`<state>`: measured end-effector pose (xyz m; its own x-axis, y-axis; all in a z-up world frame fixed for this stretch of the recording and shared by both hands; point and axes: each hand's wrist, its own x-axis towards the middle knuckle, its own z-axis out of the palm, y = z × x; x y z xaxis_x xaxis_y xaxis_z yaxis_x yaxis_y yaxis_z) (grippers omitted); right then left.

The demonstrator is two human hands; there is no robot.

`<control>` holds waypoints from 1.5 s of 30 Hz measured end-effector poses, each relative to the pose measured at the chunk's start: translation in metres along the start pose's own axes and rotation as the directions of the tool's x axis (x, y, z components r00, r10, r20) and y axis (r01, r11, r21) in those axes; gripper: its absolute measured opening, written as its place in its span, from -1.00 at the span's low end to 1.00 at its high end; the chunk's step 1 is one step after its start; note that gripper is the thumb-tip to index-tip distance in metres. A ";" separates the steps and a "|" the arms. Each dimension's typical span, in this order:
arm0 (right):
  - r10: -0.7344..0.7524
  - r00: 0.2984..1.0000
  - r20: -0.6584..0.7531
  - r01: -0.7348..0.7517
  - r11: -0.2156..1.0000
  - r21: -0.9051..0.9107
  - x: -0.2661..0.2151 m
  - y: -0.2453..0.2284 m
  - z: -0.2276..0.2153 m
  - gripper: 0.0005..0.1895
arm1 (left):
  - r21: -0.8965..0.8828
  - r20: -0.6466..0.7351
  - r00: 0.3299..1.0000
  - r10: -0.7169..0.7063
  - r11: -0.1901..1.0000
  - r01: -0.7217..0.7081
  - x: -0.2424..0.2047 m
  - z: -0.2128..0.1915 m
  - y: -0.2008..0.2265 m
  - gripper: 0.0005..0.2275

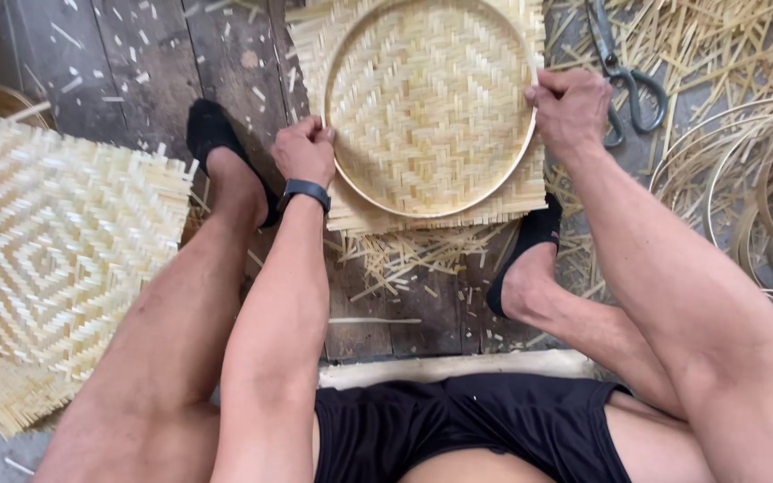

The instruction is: Making bamboo baskets by trimming and fitting pieces together.

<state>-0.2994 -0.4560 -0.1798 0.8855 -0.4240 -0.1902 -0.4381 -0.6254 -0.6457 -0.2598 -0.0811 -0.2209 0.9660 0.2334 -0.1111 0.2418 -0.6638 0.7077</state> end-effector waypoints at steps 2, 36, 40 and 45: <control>-0.107 0.992 -0.065 0.104 0.993 -0.049 0.005 0.013 0.001 -0.81 | -0.037 0.031 0.999 0.036 0.999 -0.035 0.006 0.004 -0.005 -0.86; 0.102 0.984 0.149 -0.121 0.984 0.128 0.015 0.003 -0.012 -0.77 | -0.399 0.492 0.803 -0.337 0.732 0.552 0.035 -0.014 -0.014 -0.80; -0.119 0.991 0.054 0.120 0.993 -0.023 -0.003 -0.017 -0.013 -0.65 | 0.179 0.392 0.913 -0.117 0.983 0.049 0.053 -0.034 0.067 -0.74; -0.692 0.609 0.386 0.793 0.543 -0.278 -0.105 -0.095 0.046 -0.17 | 0.034 0.179 0.647 0.741 0.653 -0.757 0.102 0.045 0.105 -0.65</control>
<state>-0.3439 -0.3216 -0.1327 0.9028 0.4277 0.0453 0.4210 -0.8574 -0.2959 -0.1317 -0.1591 -0.1890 0.8208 -0.4683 0.3272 -0.5701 -0.6339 0.5227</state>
